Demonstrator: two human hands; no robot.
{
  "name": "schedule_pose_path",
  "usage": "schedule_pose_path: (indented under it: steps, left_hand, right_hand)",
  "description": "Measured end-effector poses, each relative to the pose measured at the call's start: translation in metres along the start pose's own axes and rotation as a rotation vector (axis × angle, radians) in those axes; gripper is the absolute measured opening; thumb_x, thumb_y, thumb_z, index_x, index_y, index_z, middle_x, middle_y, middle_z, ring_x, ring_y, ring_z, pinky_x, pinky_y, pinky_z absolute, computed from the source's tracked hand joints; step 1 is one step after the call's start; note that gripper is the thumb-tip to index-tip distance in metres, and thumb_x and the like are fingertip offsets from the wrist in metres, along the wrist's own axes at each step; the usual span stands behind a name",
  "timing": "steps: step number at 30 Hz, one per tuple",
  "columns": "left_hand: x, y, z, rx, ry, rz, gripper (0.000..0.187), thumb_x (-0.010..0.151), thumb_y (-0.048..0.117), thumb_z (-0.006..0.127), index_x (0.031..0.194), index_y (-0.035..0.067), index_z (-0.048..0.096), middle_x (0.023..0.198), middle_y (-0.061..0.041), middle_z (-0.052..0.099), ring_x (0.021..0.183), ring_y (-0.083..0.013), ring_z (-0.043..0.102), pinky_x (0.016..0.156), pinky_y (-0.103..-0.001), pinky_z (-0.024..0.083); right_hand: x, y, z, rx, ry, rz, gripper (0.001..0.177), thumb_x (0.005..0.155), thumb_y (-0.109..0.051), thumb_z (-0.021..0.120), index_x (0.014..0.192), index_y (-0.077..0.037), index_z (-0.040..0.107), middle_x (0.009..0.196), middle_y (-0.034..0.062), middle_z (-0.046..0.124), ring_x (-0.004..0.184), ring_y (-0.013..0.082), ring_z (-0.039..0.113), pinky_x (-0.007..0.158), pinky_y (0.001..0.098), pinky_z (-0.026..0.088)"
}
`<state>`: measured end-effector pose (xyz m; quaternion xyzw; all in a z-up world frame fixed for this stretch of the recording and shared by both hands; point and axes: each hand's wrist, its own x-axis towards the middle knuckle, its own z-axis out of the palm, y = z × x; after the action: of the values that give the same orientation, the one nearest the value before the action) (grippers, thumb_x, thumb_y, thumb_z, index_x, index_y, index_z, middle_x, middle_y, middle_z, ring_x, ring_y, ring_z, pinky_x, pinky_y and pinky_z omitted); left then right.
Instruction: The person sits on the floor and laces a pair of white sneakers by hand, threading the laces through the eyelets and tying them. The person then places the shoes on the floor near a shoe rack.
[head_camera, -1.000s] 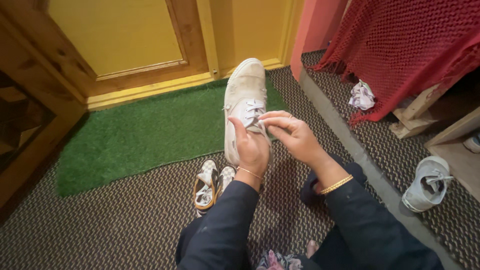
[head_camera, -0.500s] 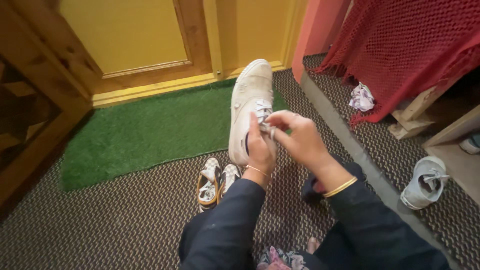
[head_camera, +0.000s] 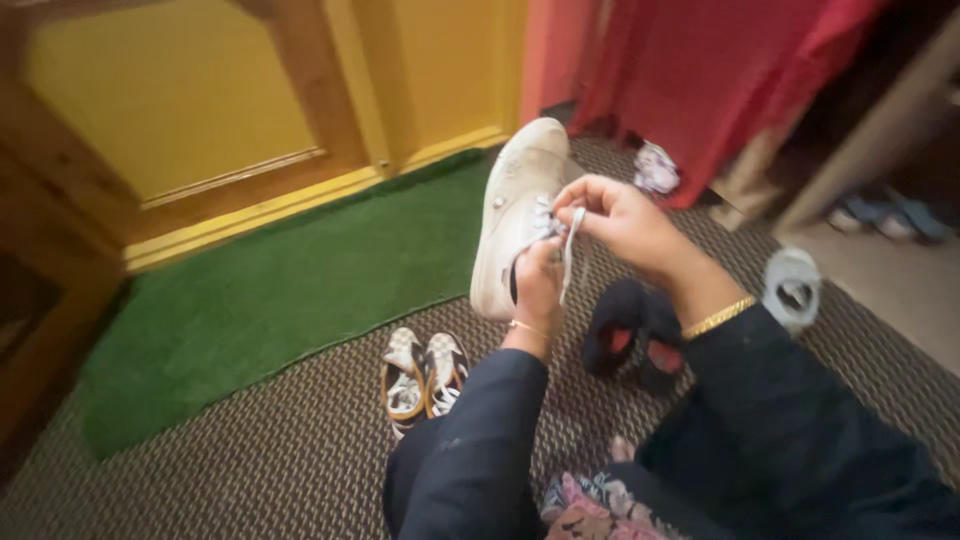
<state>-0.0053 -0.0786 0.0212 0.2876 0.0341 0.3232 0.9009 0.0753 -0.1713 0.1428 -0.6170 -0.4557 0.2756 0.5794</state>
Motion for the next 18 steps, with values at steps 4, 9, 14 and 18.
schedule_pose_path:
  steps: [4,9,14,18]
  left_hand:
    - [-0.004,-0.018,0.033,-0.182,-0.036,0.006,0.011,0.095,0.011,0.059,0.098,0.004,0.067,0.092,-0.004,0.063,0.078,-0.0153,0.055,0.068,-0.031,0.043]
    - [-0.001,-0.052,0.069,-0.343,-0.053,-0.121,0.012,0.088,0.008,0.054,0.089,0.001,0.064,0.089,-0.009,0.065,0.084,-0.0195,0.061,0.079,-0.031,0.049]
    - [-0.003,-0.108,0.093,-0.286,0.052,-0.141,0.01,0.09,0.007,0.056,0.086,0.004,0.065,0.084,-0.005,0.063,0.076,-0.017,0.059,0.071,-0.03,0.049]
    - [0.005,-0.169,0.102,-0.112,0.213,-0.237,0.014,0.091,0.014,0.062,0.077,0.011,0.061,0.07,-0.002,0.054,0.058,-0.0172,0.049,0.051,-0.034,0.039]
  right_hand:
    - [-0.03,-0.007,-0.022,0.076,0.09,-0.007,0.018,0.095,-0.007,0.069,0.112,-0.003,0.063,0.096,0.0051,0.07,0.088,0.0131,0.069,0.079,0.0286,0.055]
    - [-0.076,-0.033,-0.05,-0.022,0.24,-0.031,0.018,0.094,-0.007,0.072,0.109,-0.004,0.064,0.095,0.0014,0.069,0.088,0.0119,0.068,0.079,0.0272,0.056]
    - [-0.12,-0.053,-0.082,-0.577,0.267,-0.071,0.02,0.087,-0.01,0.077,0.106,-0.004,0.07,0.095,0.0066,0.072,0.086,0.0149,0.068,0.075,0.029,0.055]
    - [-0.14,-0.033,-0.124,-0.899,0.226,0.215,0.018,0.085,-0.01,0.07,0.103,-0.008,0.075,0.091,0.0141,0.075,0.079,0.0288,0.073,0.071,0.0404,0.057]
